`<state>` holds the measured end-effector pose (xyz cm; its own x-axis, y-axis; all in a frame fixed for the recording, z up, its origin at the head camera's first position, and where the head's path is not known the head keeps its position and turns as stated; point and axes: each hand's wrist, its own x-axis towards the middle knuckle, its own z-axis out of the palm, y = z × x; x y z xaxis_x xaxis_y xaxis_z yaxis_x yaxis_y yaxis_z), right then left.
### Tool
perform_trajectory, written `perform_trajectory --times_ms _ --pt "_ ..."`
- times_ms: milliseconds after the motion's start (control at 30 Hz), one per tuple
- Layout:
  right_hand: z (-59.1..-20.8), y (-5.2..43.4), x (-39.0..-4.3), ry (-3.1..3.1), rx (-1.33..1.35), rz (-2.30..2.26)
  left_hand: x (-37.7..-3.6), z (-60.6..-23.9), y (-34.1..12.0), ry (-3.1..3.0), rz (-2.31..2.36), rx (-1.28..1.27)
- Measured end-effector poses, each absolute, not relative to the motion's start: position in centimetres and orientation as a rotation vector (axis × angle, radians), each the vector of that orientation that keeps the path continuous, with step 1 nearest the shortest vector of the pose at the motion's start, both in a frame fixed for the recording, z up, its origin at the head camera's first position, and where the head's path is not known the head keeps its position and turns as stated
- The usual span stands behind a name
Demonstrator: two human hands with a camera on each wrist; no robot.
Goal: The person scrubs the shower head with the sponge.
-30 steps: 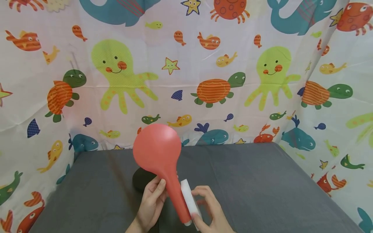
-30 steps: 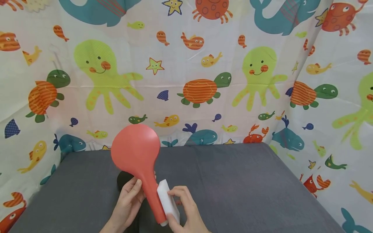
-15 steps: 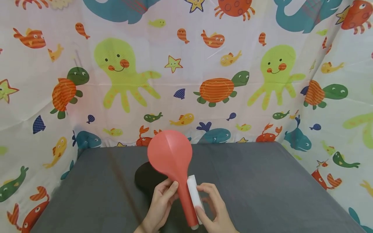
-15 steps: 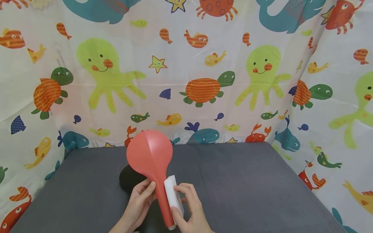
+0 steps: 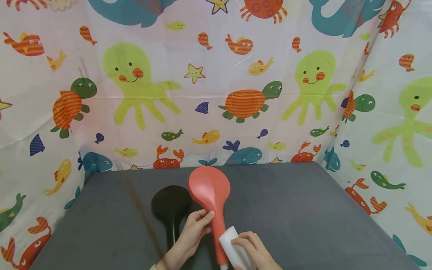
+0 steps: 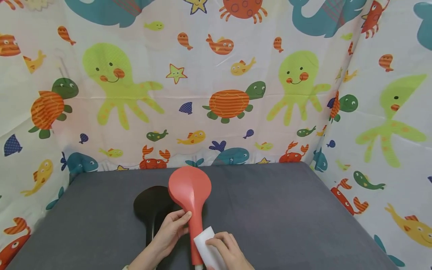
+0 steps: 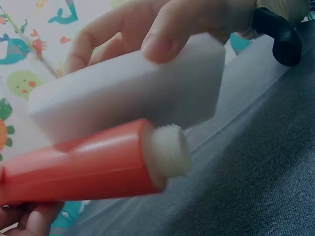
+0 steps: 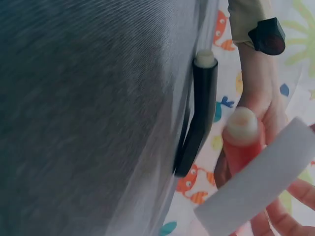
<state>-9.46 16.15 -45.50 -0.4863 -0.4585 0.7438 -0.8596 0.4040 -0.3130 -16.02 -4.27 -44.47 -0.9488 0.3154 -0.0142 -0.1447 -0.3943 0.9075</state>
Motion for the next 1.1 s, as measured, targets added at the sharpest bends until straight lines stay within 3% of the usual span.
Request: perform_trajectory --times_ms 500,1100 --pt "-46.1 18.5 -9.8 -2.506 0.452 0.601 -17.6 -46.7 -2.2 1.527 2.312 0.097" --pt "-46.9 18.6 -10.3 -2.794 0.554 0.491 -17.7 -49.3 -1.8 1.483 2.314 0.025"
